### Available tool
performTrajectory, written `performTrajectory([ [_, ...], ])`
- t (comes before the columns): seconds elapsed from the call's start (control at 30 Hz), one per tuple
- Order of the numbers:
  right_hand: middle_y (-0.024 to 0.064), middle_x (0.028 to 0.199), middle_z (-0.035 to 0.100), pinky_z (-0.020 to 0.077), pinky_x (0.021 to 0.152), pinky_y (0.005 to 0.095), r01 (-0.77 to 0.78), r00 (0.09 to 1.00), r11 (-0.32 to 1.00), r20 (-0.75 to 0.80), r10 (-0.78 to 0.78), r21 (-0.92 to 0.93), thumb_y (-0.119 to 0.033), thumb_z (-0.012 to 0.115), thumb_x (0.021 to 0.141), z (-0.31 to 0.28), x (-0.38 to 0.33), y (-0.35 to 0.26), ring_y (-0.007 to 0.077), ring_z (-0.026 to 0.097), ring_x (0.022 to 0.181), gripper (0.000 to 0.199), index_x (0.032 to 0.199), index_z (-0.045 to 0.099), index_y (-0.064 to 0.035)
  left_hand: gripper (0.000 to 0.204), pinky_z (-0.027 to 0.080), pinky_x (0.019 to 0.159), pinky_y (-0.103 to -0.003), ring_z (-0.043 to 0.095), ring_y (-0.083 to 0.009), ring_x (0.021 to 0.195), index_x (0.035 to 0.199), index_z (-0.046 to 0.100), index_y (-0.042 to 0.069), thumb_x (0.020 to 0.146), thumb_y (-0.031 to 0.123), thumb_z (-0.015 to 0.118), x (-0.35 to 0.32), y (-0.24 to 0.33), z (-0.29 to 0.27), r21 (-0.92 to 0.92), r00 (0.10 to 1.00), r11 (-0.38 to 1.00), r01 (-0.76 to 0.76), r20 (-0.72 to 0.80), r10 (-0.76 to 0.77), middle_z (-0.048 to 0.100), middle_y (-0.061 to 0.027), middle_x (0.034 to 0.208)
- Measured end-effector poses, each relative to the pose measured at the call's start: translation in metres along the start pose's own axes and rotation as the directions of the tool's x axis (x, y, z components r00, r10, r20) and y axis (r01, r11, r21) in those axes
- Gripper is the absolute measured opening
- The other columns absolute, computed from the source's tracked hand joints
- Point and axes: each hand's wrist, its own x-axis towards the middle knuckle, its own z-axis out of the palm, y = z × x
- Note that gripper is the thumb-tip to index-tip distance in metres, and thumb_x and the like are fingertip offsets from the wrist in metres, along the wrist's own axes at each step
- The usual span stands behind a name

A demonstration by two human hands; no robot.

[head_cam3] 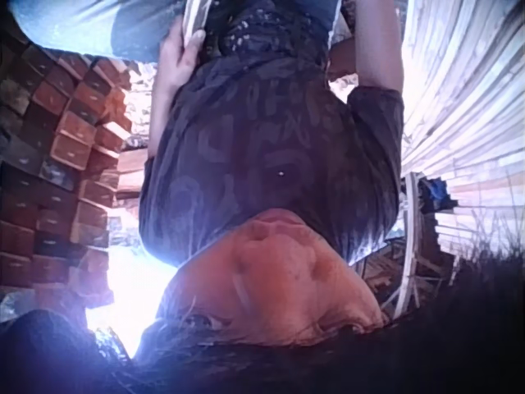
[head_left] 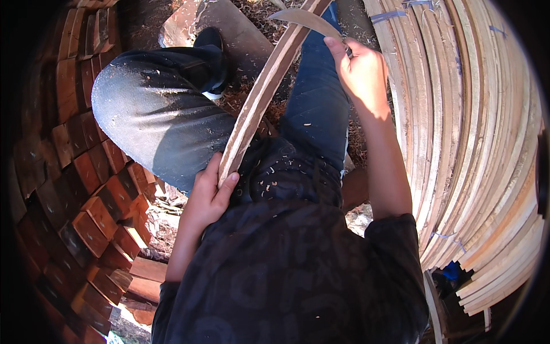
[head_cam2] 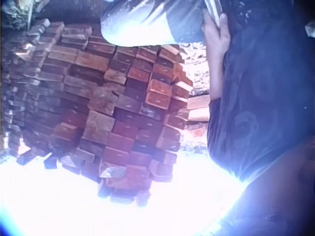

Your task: The person sits on the ground and uses a curved knife to shave thin strips from a long, thin piece of wood held across their lap. They repeatedly draw the knife along the wood's length, removing shavings and refining the surface.

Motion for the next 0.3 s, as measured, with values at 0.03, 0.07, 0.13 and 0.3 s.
performTrajectory([
  [0.03, 0.0186, 0.053, 0.057, 0.0506, 0.054, 0.0433, 0.033, 0.999, 0.998, -0.022, -0.034, -0.048, -0.06, 0.056, 0.085, 0.001, 0.005, 0.004, 0.0379, 0.062, 0.056, 0.058, 0.066, 0.061, -0.005, 0.024, 0.045, 0.064, -0.036, 0.057, -0.0334, 0.064, 0.103, 0.047, -0.002, 0.093, 0.018, 0.055, 0.0, 0.0, 0.0, -0.003, 1.0, 1.0, 0.009, -0.002, -0.009, 0.055, -0.0201, 0.07],
  [0.07, 0.0186, 0.054, 0.058, 0.0506, 0.054, 0.0434, 0.067, 0.996, 0.993, -0.045, -0.071, -0.093, -0.061, 0.055, 0.085, 0.001, 0.01, 0.008, 0.0377, 0.062, 0.056, 0.059, 0.066, 0.061, -0.005, 0.024, 0.045, 0.064, -0.036, 0.057, -0.0332, 0.064, 0.103, 0.047, -0.002, 0.093, 0.019, 0.055, 0.0, 0.0, 0.0, 0.006, 1.0, 1.0, 0.028, 0.001, -0.028, 0.055, -0.0201, 0.07],
  [0.13, 0.0193, 0.059, 0.06, 0.0502, 0.055, 0.0413, 0.072, 0.996, 0.991, -0.045, -0.078, -0.116, -0.062, 0.053, 0.086, 0.002, 0.015, 0.014, 0.0384, 0.064, 0.063, 0.061, 0.084, 0.068, -0.0033, 0.025, 0.045, 0.064, -0.036, 0.057, -0.0328, 0.064, 0.104, 0.047, -0.002, 0.093, 0.019, 0.055, 0.001, 0.001, 0.0, 0.021, 0.998, 0.998, 0.066, 0.006, -0.066, 0.055, -0.0201, 0.07],
  [0.3, 0.0197, 0.065, 0.063, 0.0517, 0.058, 0.0442, 0.171, 0.967, 0.97, -0.16, -0.199, -0.173, -0.063, 0.053, 0.086, 0.014, 0.026, 0.028, 0.0381, 0.065, 0.066, 0.061, 0.088, 0.069, -0.0036, 0.028, 0.045, 0.064, -0.038, 0.058, -0.0322, 0.065, 0.108, 0.046, -0.001, 0.094, 0.022, 0.055, 0.0, -0.006, 0.001, 0.021, 1.0, 0.999, 0.031, 0.003, -0.031, 0.055, -0.0204, 0.07],
])
